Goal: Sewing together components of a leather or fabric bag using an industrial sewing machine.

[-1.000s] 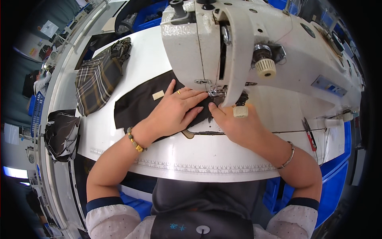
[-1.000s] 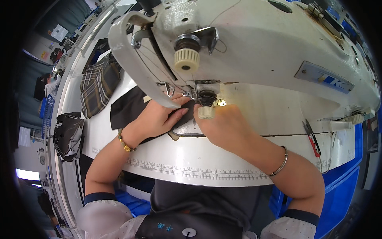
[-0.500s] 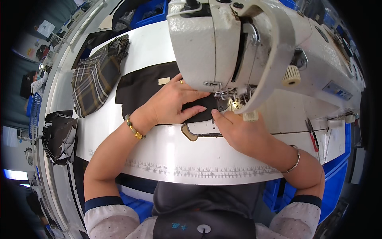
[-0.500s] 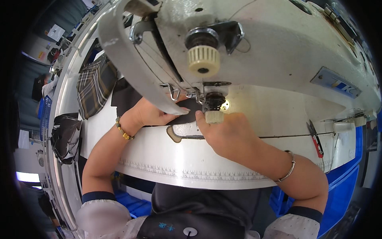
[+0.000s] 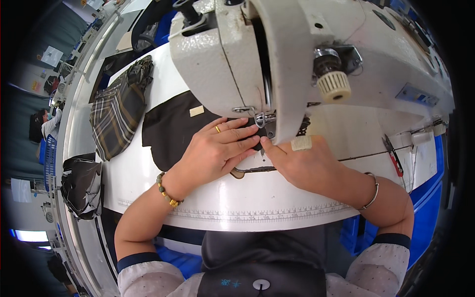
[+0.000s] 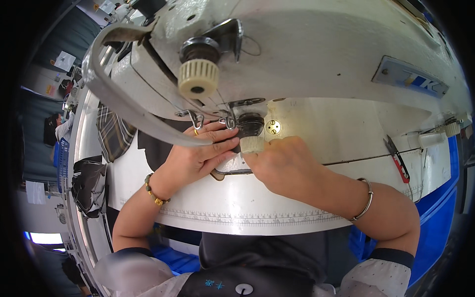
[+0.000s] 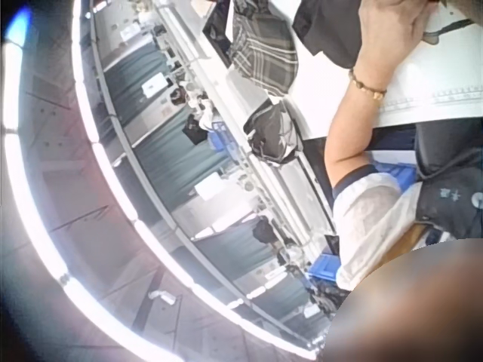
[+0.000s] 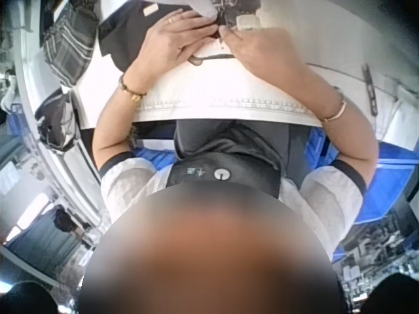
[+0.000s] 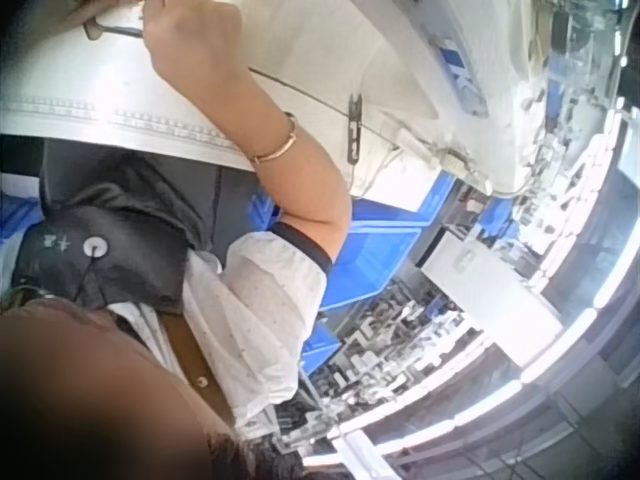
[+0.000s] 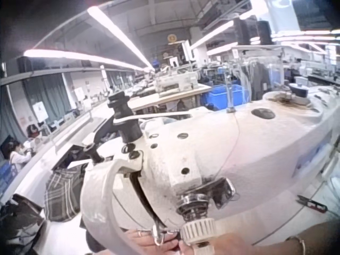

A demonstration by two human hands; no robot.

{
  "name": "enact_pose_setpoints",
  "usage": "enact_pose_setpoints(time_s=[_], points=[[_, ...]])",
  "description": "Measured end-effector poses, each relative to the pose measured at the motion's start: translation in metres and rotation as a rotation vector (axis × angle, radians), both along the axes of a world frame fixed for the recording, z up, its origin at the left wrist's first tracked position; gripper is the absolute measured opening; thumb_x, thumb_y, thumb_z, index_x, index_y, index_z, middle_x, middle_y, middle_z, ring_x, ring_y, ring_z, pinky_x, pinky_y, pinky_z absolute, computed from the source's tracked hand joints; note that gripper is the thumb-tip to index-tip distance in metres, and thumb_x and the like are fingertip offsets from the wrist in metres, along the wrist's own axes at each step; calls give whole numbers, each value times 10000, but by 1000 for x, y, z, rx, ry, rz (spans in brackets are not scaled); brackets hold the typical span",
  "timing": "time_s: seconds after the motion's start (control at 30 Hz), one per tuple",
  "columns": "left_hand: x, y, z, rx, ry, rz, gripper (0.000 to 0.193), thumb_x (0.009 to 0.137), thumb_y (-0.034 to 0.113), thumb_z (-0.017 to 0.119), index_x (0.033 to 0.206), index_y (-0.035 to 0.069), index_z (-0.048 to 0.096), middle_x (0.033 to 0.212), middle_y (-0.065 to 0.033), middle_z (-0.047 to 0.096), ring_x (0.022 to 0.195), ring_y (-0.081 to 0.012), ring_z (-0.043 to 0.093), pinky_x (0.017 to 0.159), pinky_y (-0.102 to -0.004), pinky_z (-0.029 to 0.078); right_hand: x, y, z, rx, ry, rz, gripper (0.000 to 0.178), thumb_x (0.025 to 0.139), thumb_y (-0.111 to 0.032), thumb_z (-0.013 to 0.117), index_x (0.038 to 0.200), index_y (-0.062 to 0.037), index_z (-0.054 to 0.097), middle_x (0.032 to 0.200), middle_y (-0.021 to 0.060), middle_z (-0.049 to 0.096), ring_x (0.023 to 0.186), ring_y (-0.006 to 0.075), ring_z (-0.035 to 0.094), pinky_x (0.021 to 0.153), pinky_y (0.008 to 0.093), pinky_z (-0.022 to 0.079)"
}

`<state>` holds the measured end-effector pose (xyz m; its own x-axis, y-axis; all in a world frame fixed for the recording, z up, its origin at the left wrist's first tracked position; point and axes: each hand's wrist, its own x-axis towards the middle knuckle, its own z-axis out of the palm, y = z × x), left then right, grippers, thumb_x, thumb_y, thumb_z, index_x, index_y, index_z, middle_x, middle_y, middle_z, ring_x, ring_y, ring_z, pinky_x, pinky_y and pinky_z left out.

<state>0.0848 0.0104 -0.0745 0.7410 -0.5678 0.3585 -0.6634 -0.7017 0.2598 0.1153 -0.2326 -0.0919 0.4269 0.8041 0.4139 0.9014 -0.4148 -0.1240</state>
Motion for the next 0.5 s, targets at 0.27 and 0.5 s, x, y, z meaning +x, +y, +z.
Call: enact_pose_setpoints(time_s=[0.27, 0.5], points=[[8, 3, 3, 8, -42, 29, 231, 865, 171, 755, 1077, 81, 773, 1147, -65, 742, 1054, -247, 686, 893, -381, 533, -1, 1, 2, -32, 11, -7, 172, 795, -116, 665, 949, -66, 722, 578, 67, 581, 536, 222, 630, 479, 368, 472], [10, 5, 6, 33, -29, 71, 227, 859, 172, 737, 1058, 68, 769, 1137, -58, 747, 963, -218, 703, 846, -341, 551, 2, 0, -4, -25, -41, 14, 401, 788, -111, 656, 1173, -18, 715, 554, 49, 555, 481, 210, 582, 458, 366, 440]])
